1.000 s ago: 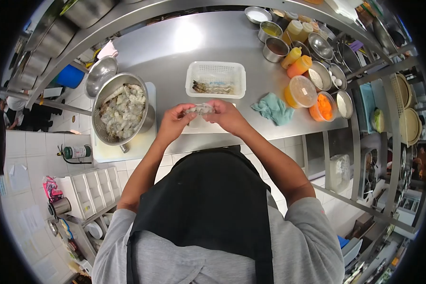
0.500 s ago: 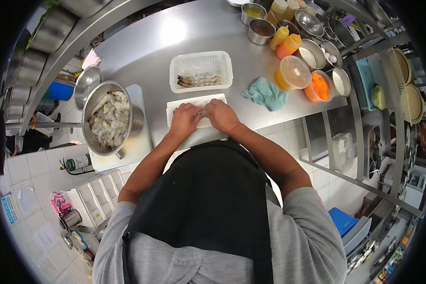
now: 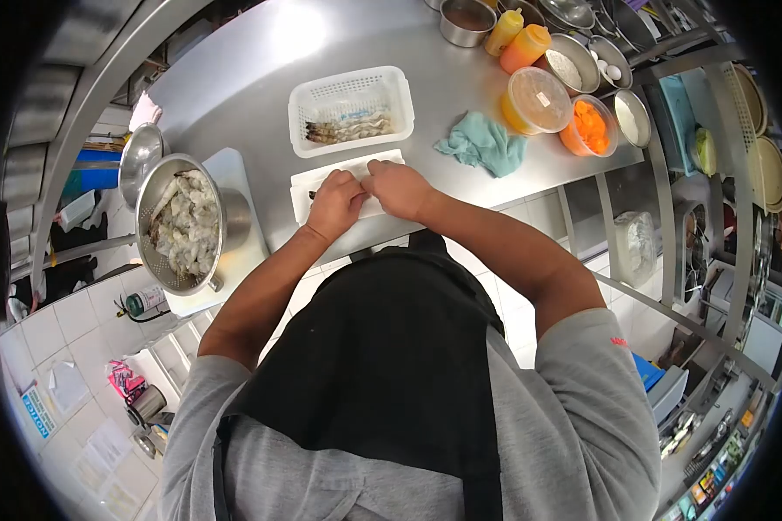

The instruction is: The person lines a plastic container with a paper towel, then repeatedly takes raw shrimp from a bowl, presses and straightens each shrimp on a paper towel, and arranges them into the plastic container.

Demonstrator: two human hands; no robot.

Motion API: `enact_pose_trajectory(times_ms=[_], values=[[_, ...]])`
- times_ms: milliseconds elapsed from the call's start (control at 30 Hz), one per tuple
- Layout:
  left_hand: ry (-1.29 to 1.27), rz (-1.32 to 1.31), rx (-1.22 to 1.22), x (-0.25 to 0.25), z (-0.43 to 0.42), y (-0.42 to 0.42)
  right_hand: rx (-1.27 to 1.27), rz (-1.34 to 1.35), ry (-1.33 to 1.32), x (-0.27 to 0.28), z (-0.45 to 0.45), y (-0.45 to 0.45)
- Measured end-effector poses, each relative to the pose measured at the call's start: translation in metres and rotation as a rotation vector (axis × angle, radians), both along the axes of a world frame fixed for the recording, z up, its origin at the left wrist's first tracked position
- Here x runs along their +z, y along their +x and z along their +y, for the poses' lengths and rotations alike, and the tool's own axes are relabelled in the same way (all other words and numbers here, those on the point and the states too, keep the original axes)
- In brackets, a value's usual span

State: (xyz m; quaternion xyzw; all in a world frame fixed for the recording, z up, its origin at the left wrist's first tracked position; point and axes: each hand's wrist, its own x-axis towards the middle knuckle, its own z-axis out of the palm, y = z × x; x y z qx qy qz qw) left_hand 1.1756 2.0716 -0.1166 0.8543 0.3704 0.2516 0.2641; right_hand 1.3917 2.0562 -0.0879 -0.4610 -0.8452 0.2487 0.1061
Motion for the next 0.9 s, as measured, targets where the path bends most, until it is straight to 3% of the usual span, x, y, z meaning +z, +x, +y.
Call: enact_pose_trajectory(times_ms=[167,367,900], values=[[0.011,0.085,-0.009,0.005,0.001,-0.003,0.084,-0.105,-0.048,0.001,0.011,0.005],[-0.027,0.008,0.136,0.015,-0.01,-0.027,-0.06,-0.039,0.225,0.019,-0.003,0.008],[-0.062,0.169,0.093,0.013,0.0,-0.037,0.1,0.036,0.199,-0.007,0.003,-0.028]])
